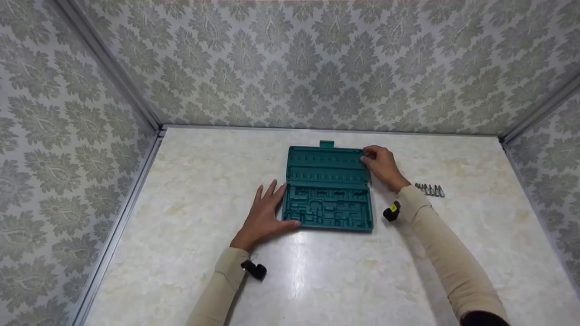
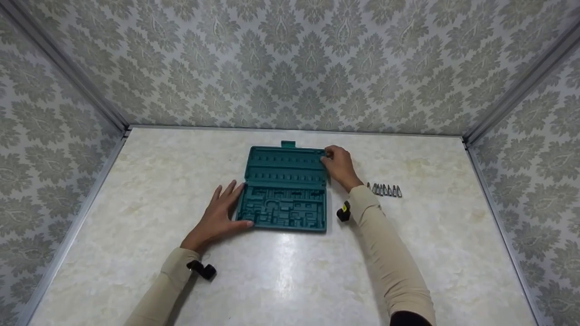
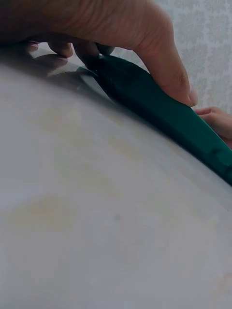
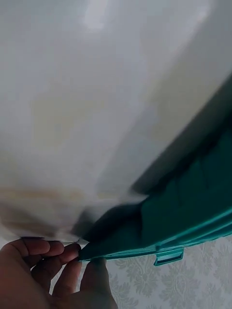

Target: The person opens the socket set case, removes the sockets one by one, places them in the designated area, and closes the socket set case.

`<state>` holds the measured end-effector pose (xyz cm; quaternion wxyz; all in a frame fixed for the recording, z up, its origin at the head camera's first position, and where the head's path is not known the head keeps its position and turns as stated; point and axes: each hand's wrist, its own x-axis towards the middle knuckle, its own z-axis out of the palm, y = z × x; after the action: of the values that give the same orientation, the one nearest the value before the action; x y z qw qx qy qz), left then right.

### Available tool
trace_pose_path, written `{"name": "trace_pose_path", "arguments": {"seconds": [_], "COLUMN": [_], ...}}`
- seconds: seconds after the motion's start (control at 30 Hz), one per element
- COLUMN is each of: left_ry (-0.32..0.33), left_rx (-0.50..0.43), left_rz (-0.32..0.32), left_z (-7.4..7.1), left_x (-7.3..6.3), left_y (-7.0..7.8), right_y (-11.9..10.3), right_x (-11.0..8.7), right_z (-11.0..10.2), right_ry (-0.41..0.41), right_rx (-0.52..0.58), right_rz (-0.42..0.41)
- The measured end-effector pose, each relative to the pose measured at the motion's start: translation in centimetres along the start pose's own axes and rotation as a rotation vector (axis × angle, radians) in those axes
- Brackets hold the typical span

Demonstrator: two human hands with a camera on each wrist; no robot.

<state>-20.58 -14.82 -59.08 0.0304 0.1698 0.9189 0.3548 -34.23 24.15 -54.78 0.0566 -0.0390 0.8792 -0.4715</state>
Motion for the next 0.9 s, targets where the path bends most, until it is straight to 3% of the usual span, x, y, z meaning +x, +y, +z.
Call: {"name": "trace_pose_path", "arguments": {"seconds": [0.6, 0.9], "left_ry": [0.008, -0.004], "left_rx": [-0.042, -0.002], "left_rz": [-0.028, -0.019], "left_z": [-0.1, -0.1], "left_x": [-0.3, -0.1], "left_y": [0.0, 0.1], "right_y": [-2.5, -3.3], "right_x": [-1.2, -2.7], "right_z": [-1.3, -2.1], "right_ry": [0.105, 0.155], "right_rx": [0.008, 0.034], "right_rz": [-0.112, -0.166]}}
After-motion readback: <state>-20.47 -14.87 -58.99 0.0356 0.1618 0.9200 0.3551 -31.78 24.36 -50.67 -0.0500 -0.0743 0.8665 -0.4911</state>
